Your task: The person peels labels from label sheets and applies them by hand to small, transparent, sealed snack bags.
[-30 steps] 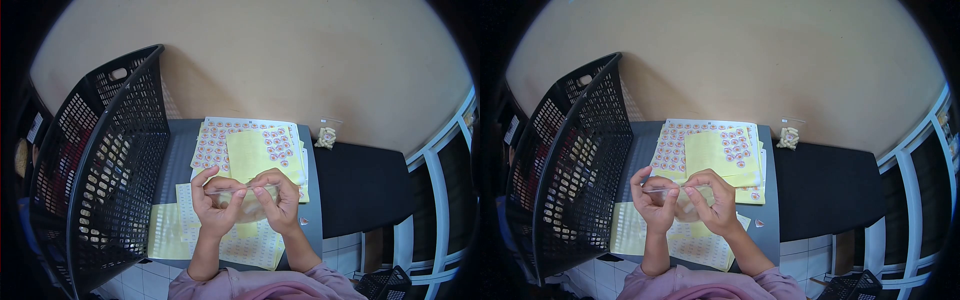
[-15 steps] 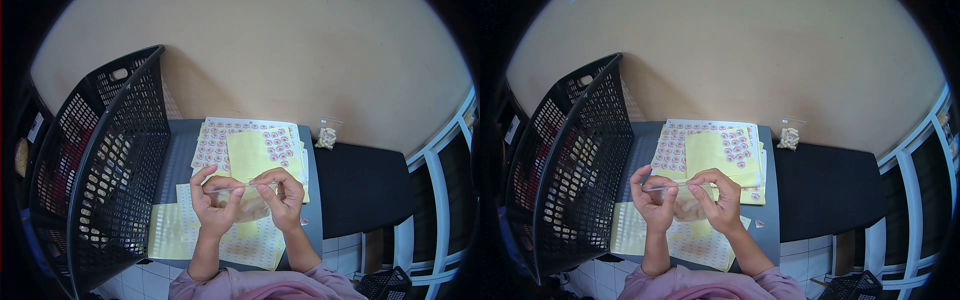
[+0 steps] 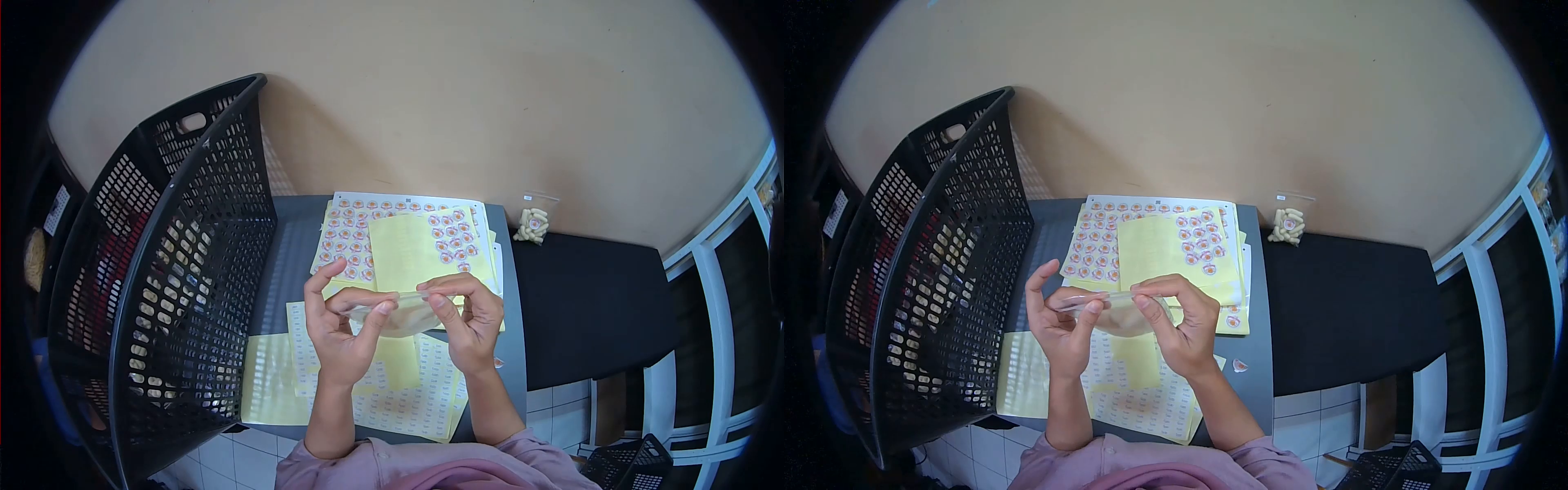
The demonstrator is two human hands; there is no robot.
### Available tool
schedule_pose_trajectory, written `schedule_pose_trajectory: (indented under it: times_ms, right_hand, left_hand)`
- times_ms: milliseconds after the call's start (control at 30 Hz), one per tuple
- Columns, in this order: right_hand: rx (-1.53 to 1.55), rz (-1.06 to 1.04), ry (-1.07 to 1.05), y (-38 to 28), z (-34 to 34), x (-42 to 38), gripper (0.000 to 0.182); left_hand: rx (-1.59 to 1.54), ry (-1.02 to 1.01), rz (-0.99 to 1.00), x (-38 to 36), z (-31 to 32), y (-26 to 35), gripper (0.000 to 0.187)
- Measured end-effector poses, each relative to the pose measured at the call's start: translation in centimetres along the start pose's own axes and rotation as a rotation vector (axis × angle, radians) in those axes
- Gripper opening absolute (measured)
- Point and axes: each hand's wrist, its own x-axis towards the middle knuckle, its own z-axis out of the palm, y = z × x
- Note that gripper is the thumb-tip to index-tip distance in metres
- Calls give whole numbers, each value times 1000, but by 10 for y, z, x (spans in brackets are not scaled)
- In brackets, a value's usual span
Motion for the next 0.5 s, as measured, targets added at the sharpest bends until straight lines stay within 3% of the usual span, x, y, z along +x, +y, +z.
schedule_pose_trajectory:
  times_ms: [167, 233, 500]
  right_hand:
    - [-46, -34, 31, 1, -3, 2, 6]
    - [-56, -40, 37, 3, -5, 2, 6]
    - [-107, -65, 56, -1, -9, 5, 6]
  left_hand:
    - [-62, -51, -69, 1, -2, 4, 56]
    - [-50, -99, -98, 2, -3, 3, 65]
    - [-45, -206, -87, 1, -7, 7, 63]
